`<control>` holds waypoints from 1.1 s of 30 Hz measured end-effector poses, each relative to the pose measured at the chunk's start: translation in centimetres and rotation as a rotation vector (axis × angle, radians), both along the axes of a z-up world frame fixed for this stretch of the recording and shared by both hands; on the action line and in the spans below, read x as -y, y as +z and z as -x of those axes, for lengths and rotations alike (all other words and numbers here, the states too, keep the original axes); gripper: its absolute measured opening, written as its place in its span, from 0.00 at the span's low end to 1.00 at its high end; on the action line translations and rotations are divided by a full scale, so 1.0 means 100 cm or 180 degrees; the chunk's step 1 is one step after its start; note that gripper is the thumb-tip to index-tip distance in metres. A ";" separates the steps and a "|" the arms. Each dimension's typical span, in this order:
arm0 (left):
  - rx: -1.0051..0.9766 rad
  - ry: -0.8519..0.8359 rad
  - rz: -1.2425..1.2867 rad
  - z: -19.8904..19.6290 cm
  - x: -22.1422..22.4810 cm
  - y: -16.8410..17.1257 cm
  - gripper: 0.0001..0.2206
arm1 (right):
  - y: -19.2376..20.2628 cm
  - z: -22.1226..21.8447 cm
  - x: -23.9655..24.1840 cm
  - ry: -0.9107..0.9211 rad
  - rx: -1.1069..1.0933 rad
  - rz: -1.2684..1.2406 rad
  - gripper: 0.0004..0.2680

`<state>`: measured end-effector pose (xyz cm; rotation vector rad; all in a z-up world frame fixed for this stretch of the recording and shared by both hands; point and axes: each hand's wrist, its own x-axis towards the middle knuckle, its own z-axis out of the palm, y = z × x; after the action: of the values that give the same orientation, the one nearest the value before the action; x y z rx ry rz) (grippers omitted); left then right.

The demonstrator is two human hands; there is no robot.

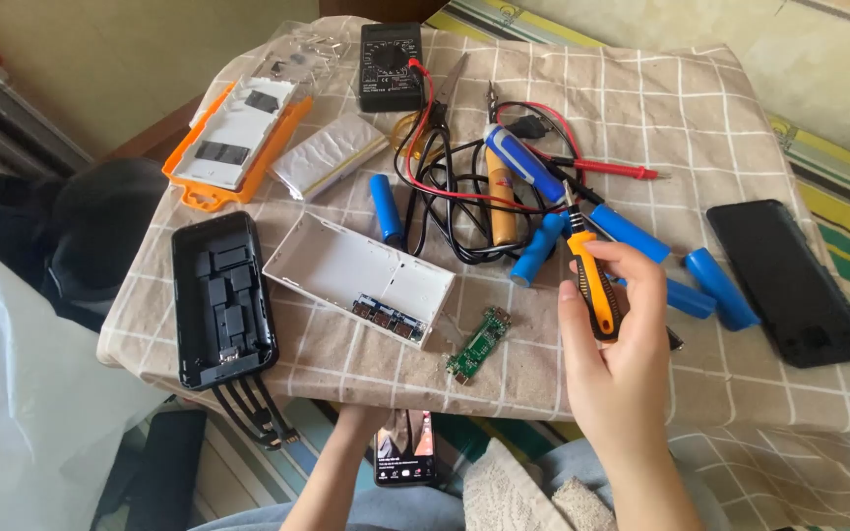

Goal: A person uses a small screwdriver to adjust components on a green circuit board while referencing a smartphone.

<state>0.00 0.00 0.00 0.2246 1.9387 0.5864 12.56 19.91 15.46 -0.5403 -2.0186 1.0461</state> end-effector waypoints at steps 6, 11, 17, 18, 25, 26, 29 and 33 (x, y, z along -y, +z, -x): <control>-0.0550 -0.1537 0.0365 0.017 -0.002 0.014 0.26 | -0.003 0.002 -0.001 -0.0052 -0.0051 0.0264 0.13; -0.1394 -0.3410 -0.1672 -0.009 0.011 0.119 0.07 | -0.004 0.005 0.002 -0.0134 -0.0194 0.0279 0.14; -0.2220 -0.1539 -0.1988 -0.001 0.017 0.190 0.12 | 0.004 0.007 0.009 -0.0166 -0.0370 0.0379 0.13; -0.2585 -0.1062 -0.2365 0.000 0.020 0.198 0.11 | 0.006 0.007 0.012 -0.0205 -0.0385 0.0473 0.13; -0.3454 -0.0501 -0.2501 -0.006 0.017 0.175 0.09 | 0.005 0.004 0.016 -0.0164 -0.0530 0.0242 0.11; -0.3711 -0.0359 -0.2604 -0.007 0.016 0.174 0.09 | 0.005 0.003 0.017 -0.0269 -0.0455 0.0212 0.10; -0.4012 -0.0178 -0.2597 -0.006 0.010 0.165 0.10 | 0.004 0.001 0.015 -0.0448 -0.0334 0.0121 0.09; -0.4326 -0.0088 -0.2393 0.000 0.006 0.152 0.09 | -0.006 0.001 0.012 -0.0442 -0.0409 0.0141 0.10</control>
<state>0.04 -0.64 15.20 1.4126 2.8413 1.3440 12.47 18.76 14.88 -0.6119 -1.8229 1.0170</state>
